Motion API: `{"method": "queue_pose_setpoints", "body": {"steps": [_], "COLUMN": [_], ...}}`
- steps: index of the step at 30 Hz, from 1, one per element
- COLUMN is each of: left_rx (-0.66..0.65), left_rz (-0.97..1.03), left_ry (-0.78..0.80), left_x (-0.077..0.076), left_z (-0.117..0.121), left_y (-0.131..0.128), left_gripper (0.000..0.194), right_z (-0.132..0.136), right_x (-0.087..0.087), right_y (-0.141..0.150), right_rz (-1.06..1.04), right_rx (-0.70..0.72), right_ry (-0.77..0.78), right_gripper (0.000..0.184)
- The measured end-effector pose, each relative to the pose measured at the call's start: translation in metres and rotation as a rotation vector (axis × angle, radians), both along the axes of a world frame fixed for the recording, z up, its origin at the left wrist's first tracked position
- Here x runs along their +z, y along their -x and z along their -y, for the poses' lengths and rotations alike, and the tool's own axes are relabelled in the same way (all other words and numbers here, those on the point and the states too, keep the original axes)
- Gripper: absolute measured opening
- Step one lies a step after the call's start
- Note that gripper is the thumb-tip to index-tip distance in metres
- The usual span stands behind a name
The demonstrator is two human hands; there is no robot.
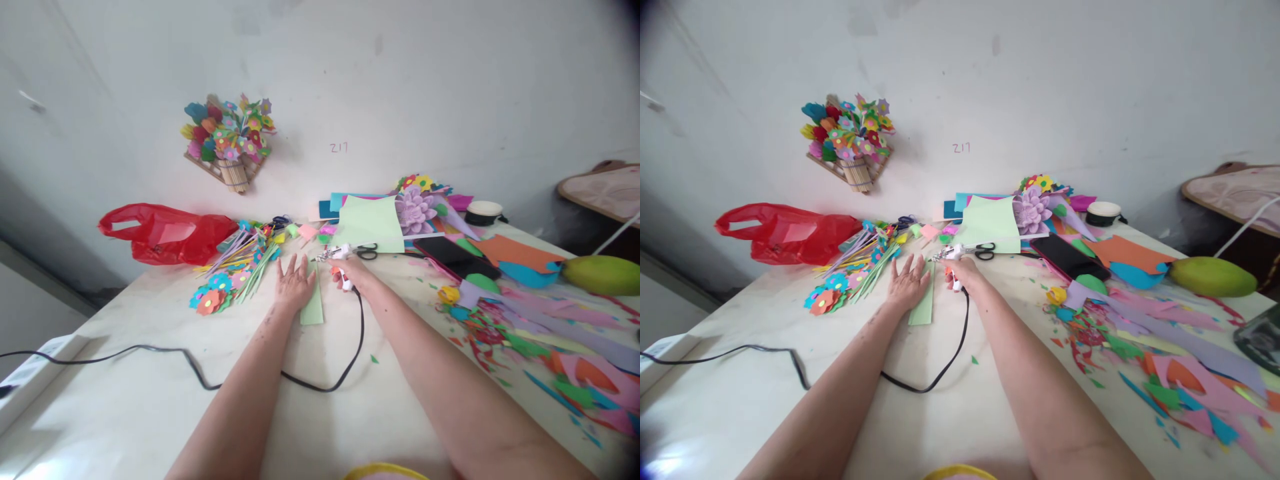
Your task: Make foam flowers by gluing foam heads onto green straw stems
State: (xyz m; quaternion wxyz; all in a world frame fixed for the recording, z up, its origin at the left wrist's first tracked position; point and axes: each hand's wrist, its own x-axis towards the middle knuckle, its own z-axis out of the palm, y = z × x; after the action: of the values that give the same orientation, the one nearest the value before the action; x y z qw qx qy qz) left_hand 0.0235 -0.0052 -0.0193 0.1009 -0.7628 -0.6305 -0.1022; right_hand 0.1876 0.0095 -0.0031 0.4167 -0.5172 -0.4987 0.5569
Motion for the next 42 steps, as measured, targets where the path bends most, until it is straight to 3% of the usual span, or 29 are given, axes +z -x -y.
{"method": "queue_pose_setpoints", "body": {"steps": [10,19,29,42], "left_rx": [0.023,0.179,0.132,0.099], "left_rz": [0.06,0.199,0.059,0.036], "left_ry": [0.027,0.174,0.112,0.071], "left_x": [-0.003,-0.001,0.0,0.001], "left_z": [-0.002,-0.014,-0.021,-0.022], "left_y": [0.0,0.012,0.003,0.002], "left_gripper": [0.058,0.056,0.063,0.061], "right_z": [0.001,0.004,0.004,0.003], "right_x": [0.001,0.005,0.005,0.004], "right_y": [0.0,0.0,0.0,0.001], "right_rz": [-0.003,-0.003,-0.011,-0.031], "right_rx": [-0.004,-0.001,-0.013,-0.005], "right_ry": [0.004,0.02,0.016,0.006], "right_gripper": [0.03,0.032,0.031,0.028]}}
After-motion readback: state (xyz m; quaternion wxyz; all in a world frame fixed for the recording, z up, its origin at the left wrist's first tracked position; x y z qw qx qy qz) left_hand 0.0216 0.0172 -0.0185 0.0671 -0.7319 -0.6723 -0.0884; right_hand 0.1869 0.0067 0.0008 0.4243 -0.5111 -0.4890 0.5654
